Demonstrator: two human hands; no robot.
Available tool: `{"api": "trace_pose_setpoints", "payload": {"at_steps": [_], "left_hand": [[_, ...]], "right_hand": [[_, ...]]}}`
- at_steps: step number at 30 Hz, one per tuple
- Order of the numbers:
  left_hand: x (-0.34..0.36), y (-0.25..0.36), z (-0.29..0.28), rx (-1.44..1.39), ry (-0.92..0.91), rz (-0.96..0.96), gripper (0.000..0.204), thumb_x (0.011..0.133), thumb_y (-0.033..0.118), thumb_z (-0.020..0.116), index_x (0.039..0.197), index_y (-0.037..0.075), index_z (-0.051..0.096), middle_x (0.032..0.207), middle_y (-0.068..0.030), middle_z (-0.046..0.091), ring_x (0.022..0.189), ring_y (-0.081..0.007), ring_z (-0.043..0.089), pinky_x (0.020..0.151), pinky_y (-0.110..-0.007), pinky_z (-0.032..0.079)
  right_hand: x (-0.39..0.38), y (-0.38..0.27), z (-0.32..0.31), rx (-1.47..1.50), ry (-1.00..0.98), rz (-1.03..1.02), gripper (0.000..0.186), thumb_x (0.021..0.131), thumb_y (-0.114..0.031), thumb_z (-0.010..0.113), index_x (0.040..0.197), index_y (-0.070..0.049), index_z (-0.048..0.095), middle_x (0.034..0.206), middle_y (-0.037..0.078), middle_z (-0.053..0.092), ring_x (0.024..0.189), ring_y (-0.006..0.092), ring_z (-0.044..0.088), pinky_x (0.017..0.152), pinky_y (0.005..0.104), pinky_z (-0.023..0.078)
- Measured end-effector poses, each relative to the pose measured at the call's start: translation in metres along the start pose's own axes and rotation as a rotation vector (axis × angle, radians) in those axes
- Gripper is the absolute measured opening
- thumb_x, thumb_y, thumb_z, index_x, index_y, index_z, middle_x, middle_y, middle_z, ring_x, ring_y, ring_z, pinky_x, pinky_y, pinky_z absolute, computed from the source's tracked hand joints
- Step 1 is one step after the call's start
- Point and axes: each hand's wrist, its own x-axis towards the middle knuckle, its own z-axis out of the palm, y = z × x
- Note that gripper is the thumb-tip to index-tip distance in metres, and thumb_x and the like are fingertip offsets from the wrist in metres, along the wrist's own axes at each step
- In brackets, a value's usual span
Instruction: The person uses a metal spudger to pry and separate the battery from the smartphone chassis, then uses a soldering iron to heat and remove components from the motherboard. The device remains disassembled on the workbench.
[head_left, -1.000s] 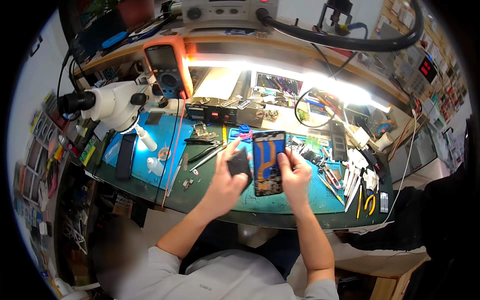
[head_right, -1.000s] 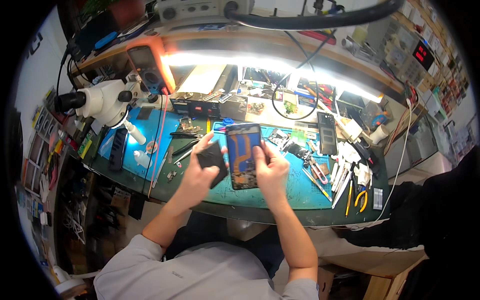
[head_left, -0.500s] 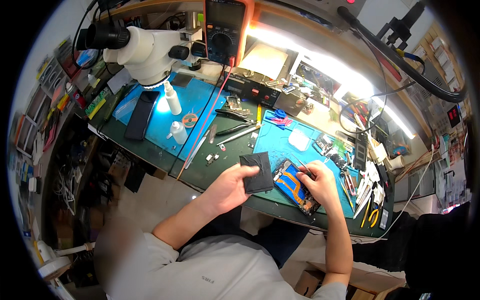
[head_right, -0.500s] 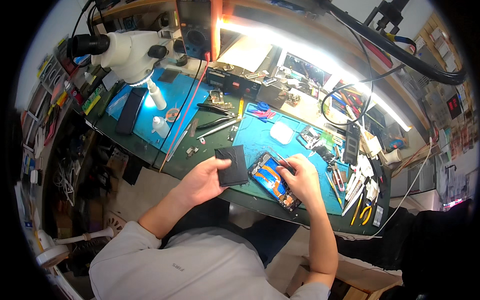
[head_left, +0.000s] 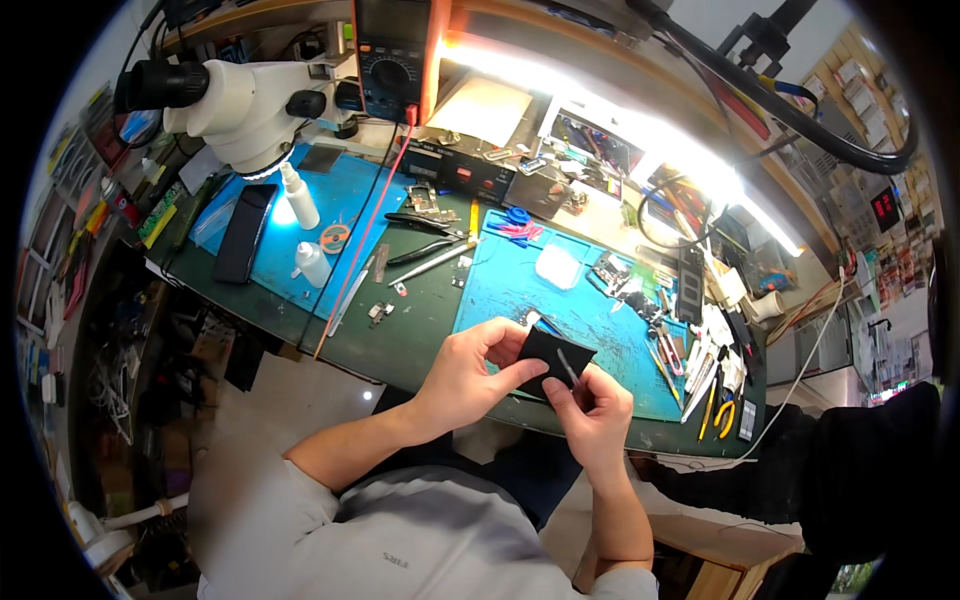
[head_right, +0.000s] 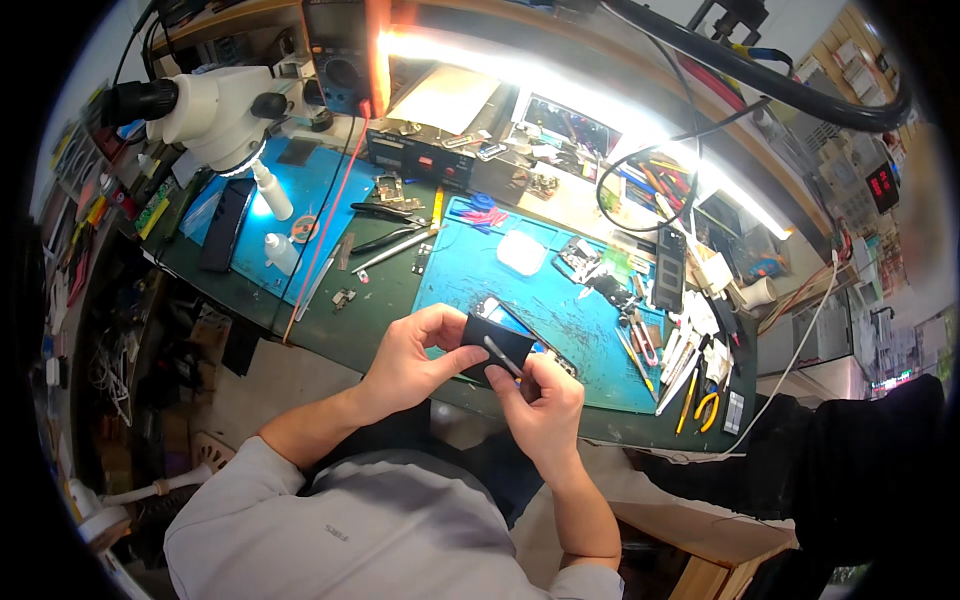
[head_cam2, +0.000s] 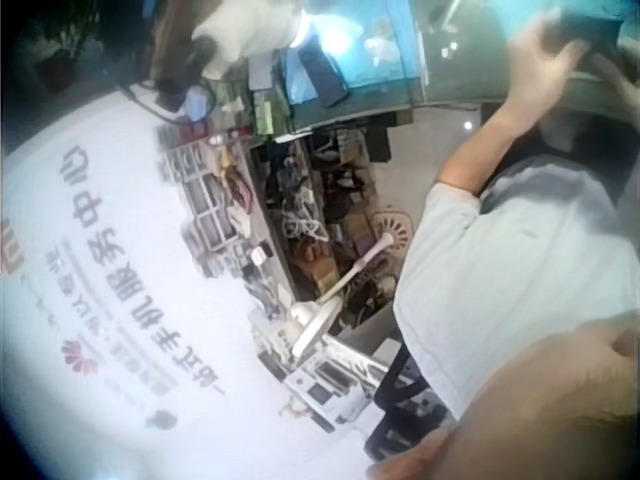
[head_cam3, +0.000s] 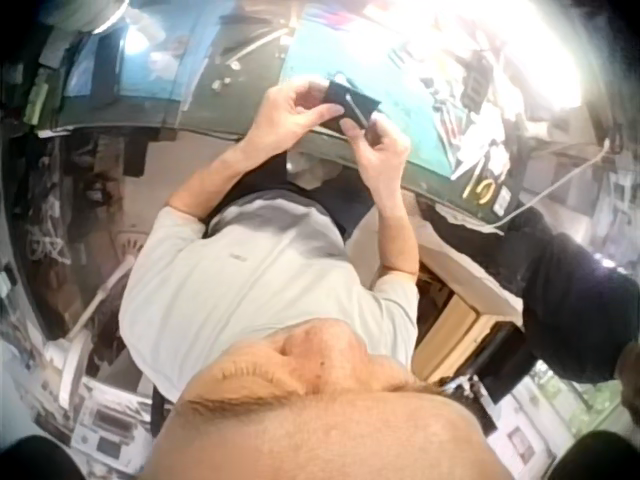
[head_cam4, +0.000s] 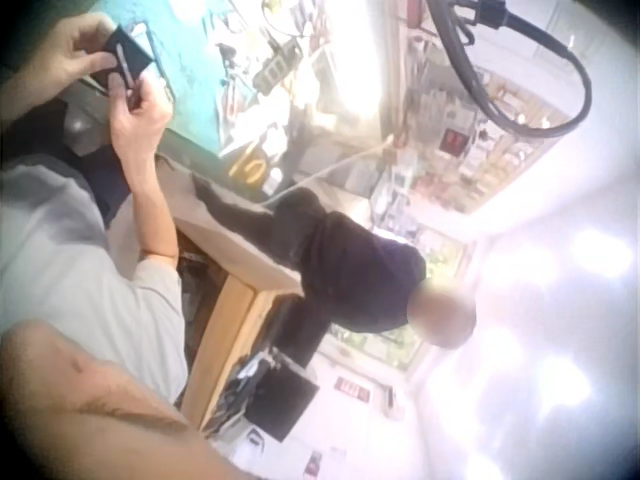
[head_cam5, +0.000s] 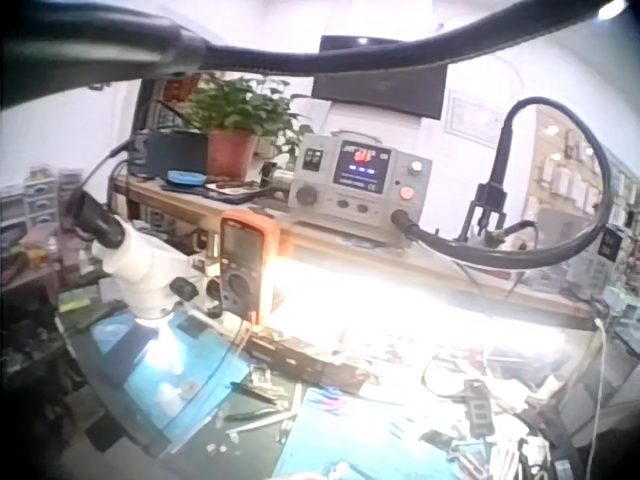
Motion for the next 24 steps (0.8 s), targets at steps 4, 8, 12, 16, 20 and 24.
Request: {"api": "trace_pose_setpoints", "payload": {"at_steps": [4, 8, 12, 16, 20, 24], "left_hand": [[0.002, 0.005, 0.012, 0.133, -0.006, 0.004, 0.024, 0.091, 0.01, 0.083, 0.11, 0.001, 0.071, 0.096, -0.0029, 0.075, 0.083, -0.0077, 0.068, 0.076, -0.027, 0.055], [0.015, -0.004, 0.014, -0.401, -0.22, -0.31, 0.023, 0.095, 0.016, 0.08, 0.111, 0.003, 0.071, 0.098, -0.0017, 0.074, 0.083, -0.0076, 0.067, 0.074, -0.026, 0.055], [0.025, 0.001, 0.023, -0.553, -0.38, -0.475, 0.031, 0.098, 0.025, 0.078, 0.113, -0.001, 0.071, 0.096, -0.0019, 0.073, 0.084, -0.0075, 0.065, 0.07, -0.024, 0.053], [0.025, -0.001, 0.046, -0.099, -0.362, -0.263, 0.024, 0.1, 0.024, 0.076, 0.102, 0.0, 0.072, 0.09, -0.0006, 0.072, 0.076, -0.0079, 0.064, 0.067, -0.025, 0.052], [0.031, -0.006, 0.058, -0.128, -0.423, -0.243, 0.024, 0.101, 0.025, 0.074, 0.095, 0.002, 0.072, 0.084, 0.0011, 0.071, 0.07, -0.0074, 0.063, 0.066, -0.024, 0.053], [0.034, -0.003, 0.074, -0.475, -0.49, -0.505, 0.021, 0.101, 0.025, 0.074, 0.096, 0.005, 0.071, 0.086, 0.0012, 0.07, 0.072, -0.0053, 0.062, 0.066, -0.023, 0.053]], "right_hand": [[-0.007, 0.005, 0.0, 0.061, 0.086, 0.049, 0.024, 0.089, -0.014, 0.084, 0.079, -0.001, 0.066, 0.065, -0.004, 0.05, 0.057, 0.004, 0.037, 0.05, 0.0259, 0.027], [-0.018, 0.009, -0.009, 0.468, 0.072, 0.184, 0.015, 0.095, -0.014, 0.08, 0.09, -0.002, 0.073, 0.075, -0.006, 0.059, 0.062, 0.0027, 0.044, 0.054, 0.0218, 0.031], [-0.015, 0.008, -0.038, 0.916, -0.091, 0.442, 0.015, 0.099, -0.016, 0.075, 0.1, -0.001, 0.076, 0.082, -0.007, 0.064, 0.07, -0.0007, 0.048, 0.058, 0.0186, 0.035], [-0.032, 0.013, -0.043, 0.359, 0.116, 0.215, 0.017, 0.098, -0.017, 0.077, 0.093, -0.001, 0.073, 0.074, -0.008, 0.061, 0.064, 0.0005, 0.045, 0.055, 0.0213, 0.033], [-0.042, 0.032, -0.049, 0.217, 0.205, 0.113, 0.031, 0.096, -0.021, 0.078, 0.076, -0.004, 0.061, 0.066, -0.007, 0.053, 0.059, 0.0049, 0.038, 0.052, 0.026, 0.029], [-0.046, 0.024, -0.065, 0.898, 0.106, 0.468, 0.034, 0.099, -0.022, 0.077, 0.074, -0.008, 0.058, 0.067, -0.011, 0.048, 0.061, 0.0026, 0.035, 0.053, 0.0244, 0.028]]}}
